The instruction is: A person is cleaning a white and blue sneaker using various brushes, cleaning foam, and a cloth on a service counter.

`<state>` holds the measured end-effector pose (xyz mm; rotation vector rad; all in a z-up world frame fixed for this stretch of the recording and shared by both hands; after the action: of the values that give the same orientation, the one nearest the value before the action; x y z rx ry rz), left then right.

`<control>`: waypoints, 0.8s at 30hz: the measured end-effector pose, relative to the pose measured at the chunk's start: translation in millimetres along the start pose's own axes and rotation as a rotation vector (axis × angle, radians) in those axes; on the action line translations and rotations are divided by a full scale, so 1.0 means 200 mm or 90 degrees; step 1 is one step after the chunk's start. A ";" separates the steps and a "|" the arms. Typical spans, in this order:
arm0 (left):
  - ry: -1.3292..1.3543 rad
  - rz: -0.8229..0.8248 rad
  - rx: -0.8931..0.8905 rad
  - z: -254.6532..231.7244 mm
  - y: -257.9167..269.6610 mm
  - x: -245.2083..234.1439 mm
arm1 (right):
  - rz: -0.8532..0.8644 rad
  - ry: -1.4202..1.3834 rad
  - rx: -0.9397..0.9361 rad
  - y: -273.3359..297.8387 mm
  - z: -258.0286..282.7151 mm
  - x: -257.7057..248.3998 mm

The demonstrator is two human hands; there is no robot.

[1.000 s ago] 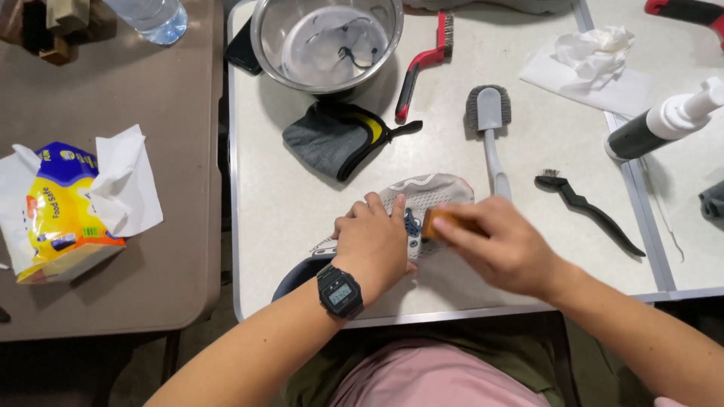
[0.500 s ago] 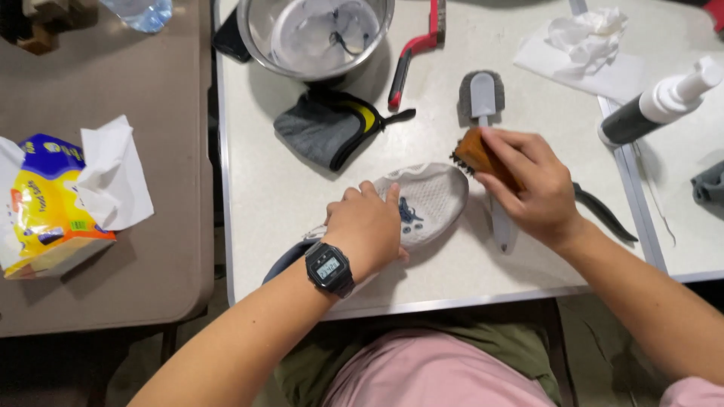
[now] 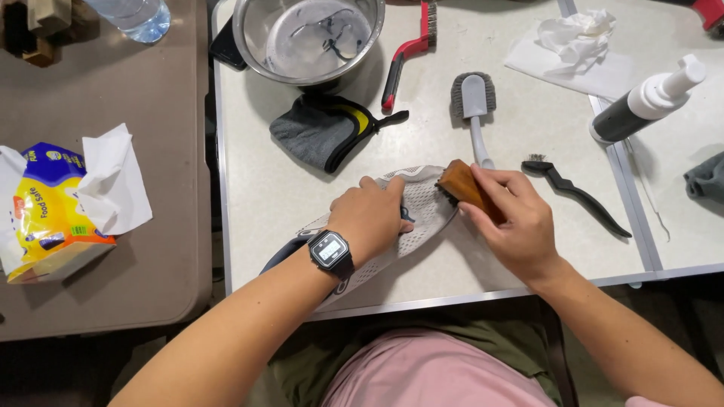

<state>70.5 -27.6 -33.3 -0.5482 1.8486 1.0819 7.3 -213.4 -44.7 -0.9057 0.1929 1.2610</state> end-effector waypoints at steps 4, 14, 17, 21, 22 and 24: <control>0.001 0.006 0.024 0.03 -0.06 0.05 | 0.092 -0.045 -0.118 0.15 0.10 0.13; 0.003 0.007 0.030 0.00 -0.03 0.01 | 0.046 0.064 -0.193 0.09 -0.11 0.13; 0.015 0.026 0.025 -0.01 0.01 0.05 | 0.018 0.107 -0.139 0.14 -0.09 0.13; 0.004 0.019 0.027 0.06 -0.10 0.14 | 0.050 0.007 -0.122 0.28 0.18 0.26; 0.004 0.020 0.026 0.04 -0.07 0.08 | 0.051 0.006 -0.120 0.20 0.07 0.23; 0.004 0.020 0.040 0.00 -0.01 0.00 | -0.064 0.132 -0.099 0.07 -0.16 0.12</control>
<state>71.9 -29.3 -33.5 -0.4878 1.8961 1.0411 14.1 -216.7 -86.4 -1.1669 0.2121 1.0989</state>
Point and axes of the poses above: each hand's wrist, its own y-axis away from the middle knuckle, its own x-axis out of the palm, z = x × y, the point moved 6 cm from there along -y, towards the middle knuckle, and after that the axes turned 5 degrees about x, right-handed, at the moved point
